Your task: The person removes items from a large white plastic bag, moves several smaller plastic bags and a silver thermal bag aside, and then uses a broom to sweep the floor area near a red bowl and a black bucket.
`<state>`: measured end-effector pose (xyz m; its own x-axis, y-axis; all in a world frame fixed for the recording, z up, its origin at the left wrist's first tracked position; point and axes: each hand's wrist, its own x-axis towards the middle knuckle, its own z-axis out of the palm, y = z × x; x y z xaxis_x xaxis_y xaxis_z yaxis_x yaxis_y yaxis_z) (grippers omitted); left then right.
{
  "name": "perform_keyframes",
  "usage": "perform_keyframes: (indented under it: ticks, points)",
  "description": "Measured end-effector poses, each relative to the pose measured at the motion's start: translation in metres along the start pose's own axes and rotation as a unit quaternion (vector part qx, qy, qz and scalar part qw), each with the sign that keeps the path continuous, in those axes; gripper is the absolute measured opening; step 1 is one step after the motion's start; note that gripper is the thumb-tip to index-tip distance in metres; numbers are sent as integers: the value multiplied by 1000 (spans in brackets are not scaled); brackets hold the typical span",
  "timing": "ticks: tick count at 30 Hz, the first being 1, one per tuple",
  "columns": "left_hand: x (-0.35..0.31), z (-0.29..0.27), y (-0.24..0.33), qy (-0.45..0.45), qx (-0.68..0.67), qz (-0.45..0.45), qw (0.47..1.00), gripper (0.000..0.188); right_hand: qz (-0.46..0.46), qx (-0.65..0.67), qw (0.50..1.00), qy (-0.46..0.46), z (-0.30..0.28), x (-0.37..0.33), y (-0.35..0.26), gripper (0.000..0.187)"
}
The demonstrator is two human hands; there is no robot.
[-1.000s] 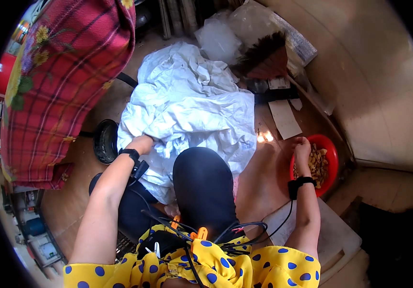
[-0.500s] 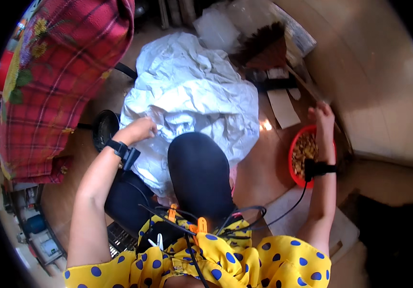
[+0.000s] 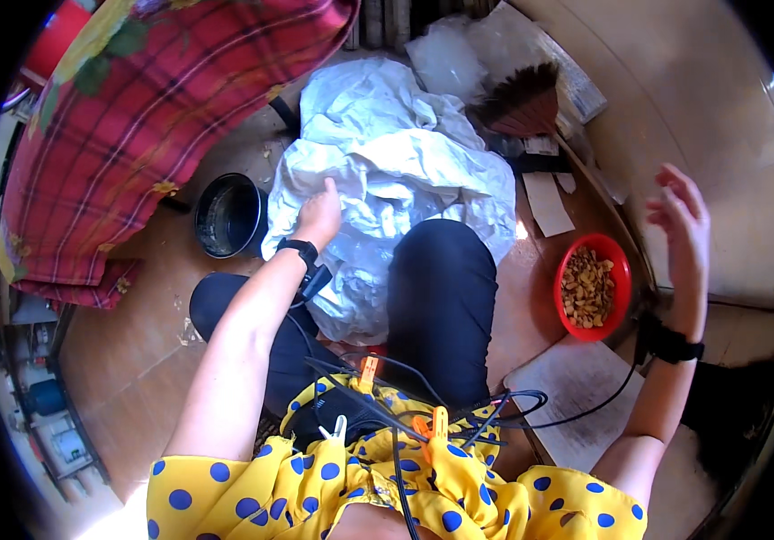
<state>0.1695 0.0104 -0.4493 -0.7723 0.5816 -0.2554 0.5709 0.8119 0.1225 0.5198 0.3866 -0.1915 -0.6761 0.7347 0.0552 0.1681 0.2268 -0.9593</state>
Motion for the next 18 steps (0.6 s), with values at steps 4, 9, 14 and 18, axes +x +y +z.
perform_keyframes:
  ticks: [4, 9, 14, 18]
  points:
    - [-2, -55, 4, 65, -78, -33, 994, 37, 115, -192, 973, -63, 37, 14, 133, 70]
    - [-12, -98, -57, 92, -216, -33, 971, 41, 275, -85, 942, -172, 147, 21, 287, 79]
    - [-51, -137, -39, -65, -294, -96, 949, 71, 318, 208, 913, -147, 249, 51, 331, 33]
    - [-41, -142, -7, -42, -291, 9, 956, 97, 305, 163, 919, -190, 347, 96, 312, 31]
